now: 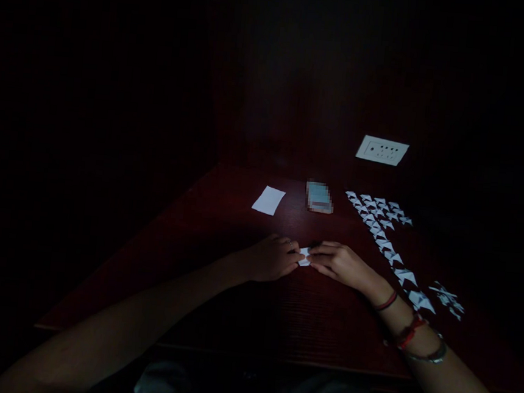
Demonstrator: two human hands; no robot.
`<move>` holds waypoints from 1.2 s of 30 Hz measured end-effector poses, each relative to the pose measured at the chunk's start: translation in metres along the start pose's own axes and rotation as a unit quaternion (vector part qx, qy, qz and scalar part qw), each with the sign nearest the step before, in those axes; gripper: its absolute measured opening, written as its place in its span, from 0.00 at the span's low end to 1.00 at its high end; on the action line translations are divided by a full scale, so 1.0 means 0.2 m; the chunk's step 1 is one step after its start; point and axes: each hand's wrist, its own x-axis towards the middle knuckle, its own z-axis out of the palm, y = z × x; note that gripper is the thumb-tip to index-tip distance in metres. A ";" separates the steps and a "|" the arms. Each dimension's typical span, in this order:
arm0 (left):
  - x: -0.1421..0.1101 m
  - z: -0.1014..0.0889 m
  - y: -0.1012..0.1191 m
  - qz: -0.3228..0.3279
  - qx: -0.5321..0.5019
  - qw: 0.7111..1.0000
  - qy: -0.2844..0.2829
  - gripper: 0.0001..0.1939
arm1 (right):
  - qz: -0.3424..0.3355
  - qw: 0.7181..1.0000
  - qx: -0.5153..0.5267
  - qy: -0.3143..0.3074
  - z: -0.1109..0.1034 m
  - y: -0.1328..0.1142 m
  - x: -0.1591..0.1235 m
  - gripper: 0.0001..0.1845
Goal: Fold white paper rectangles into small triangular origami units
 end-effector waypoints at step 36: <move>0.03 0.05 -0.06 0.010 -0.047 0.999 0.014 0.14 | 0.054 0.991 0.117 -0.026 -0.09 0.03 -0.09 0.16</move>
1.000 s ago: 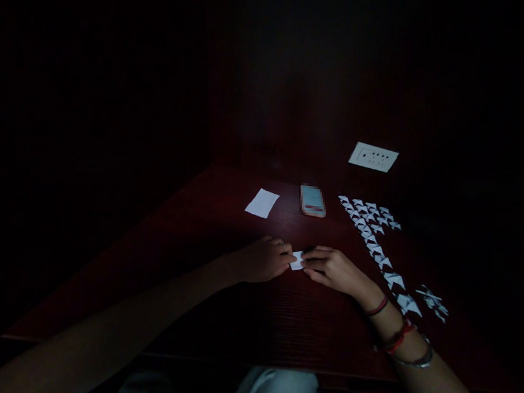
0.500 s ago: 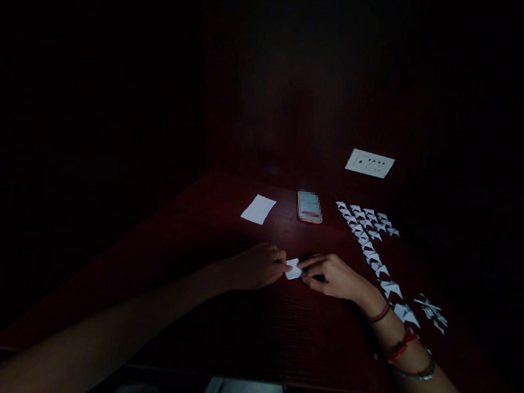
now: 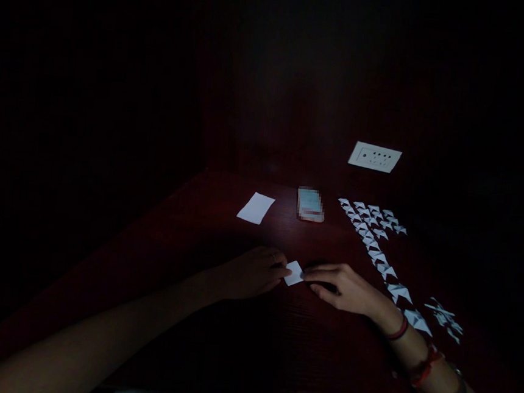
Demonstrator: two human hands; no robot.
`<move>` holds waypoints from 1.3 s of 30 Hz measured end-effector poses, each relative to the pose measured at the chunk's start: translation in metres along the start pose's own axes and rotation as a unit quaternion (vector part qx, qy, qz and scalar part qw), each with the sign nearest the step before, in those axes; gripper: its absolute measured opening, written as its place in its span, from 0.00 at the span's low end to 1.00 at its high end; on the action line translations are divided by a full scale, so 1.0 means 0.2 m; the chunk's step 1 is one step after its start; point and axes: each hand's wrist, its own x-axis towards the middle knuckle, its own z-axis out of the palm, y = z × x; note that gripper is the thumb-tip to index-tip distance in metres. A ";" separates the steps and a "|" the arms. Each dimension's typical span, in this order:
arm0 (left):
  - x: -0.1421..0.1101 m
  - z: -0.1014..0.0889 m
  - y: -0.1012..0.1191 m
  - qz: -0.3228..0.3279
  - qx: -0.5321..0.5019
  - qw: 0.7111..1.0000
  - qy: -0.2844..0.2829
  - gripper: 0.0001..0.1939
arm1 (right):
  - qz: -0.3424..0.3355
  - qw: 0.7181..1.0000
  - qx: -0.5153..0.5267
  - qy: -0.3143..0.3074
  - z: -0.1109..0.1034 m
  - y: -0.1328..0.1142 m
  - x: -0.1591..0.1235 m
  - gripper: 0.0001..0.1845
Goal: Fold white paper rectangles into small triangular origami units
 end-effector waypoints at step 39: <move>0.03 0.03 0.03 -0.007 -0.018 1.000 -0.021 0.17 | 0.039 0.995 -0.085 0.020 0.05 0.04 0.03 0.16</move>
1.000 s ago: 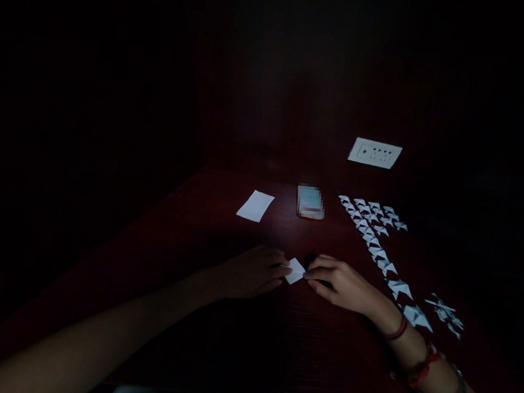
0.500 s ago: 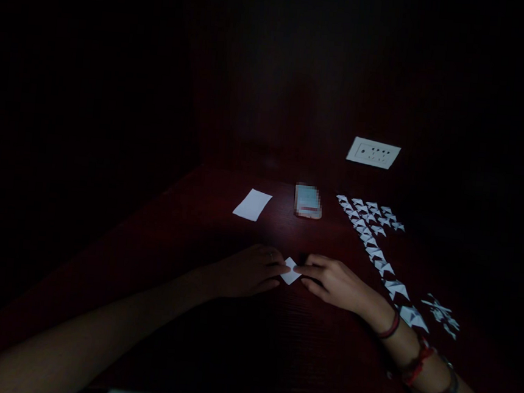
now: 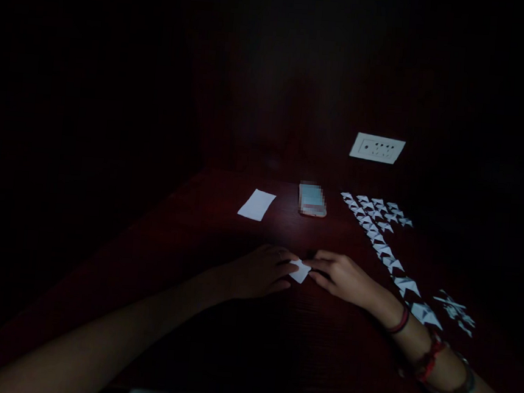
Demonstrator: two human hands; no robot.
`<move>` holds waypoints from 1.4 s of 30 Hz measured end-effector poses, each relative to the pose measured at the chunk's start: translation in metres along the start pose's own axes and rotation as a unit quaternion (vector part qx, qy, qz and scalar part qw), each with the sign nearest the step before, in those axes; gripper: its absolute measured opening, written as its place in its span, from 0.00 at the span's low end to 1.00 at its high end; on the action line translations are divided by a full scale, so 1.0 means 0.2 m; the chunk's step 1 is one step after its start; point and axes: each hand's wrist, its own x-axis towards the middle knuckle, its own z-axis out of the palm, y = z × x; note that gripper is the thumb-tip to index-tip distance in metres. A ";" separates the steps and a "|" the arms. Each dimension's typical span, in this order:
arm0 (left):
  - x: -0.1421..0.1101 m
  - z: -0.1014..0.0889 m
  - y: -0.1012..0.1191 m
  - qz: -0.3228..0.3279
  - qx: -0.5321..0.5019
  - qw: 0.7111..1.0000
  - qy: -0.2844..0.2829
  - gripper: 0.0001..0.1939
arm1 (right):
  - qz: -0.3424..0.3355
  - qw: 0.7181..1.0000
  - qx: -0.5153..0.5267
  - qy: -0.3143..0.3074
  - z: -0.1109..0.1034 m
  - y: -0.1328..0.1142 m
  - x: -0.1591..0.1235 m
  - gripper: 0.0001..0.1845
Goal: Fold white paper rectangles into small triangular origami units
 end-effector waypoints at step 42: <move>-0.04 -0.01 -0.01 0.024 0.041 0.998 -0.032 0.20 | 0.083 0.980 0.148 0.100 0.06 -0.01 0.03 0.04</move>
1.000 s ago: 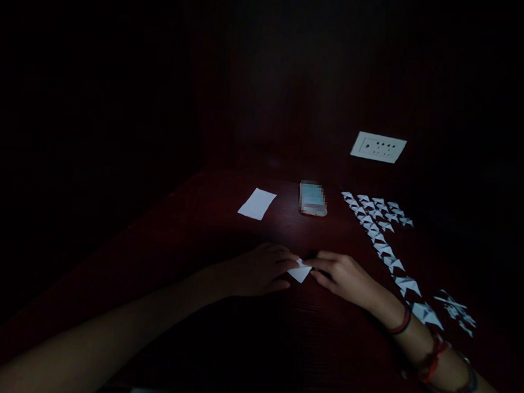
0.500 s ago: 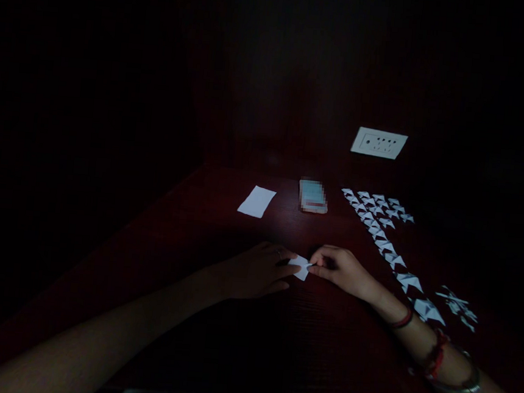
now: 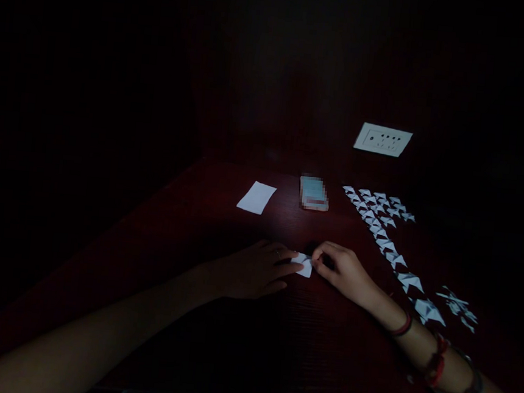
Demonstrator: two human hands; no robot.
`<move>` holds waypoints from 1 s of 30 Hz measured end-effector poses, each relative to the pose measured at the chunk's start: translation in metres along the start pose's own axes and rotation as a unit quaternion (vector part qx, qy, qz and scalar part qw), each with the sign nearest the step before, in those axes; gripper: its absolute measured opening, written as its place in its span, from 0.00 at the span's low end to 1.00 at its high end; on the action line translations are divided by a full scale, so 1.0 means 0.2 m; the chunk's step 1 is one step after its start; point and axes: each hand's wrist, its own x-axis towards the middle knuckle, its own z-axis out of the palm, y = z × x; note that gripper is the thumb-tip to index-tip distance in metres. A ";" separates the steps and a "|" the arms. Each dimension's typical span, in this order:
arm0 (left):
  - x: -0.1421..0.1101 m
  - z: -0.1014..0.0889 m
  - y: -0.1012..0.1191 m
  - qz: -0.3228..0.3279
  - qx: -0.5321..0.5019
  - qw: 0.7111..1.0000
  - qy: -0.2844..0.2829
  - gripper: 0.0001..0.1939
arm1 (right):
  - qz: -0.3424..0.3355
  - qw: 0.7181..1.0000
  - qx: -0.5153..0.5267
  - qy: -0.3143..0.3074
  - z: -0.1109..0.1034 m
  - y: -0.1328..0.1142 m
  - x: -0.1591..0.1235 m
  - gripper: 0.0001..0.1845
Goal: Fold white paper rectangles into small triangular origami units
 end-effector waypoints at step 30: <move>0.04 0.03 0.00 -0.032 0.007 0.999 0.007 0.16 | -0.176 0.966 -0.100 -0.158 -0.10 0.00 -0.01 0.11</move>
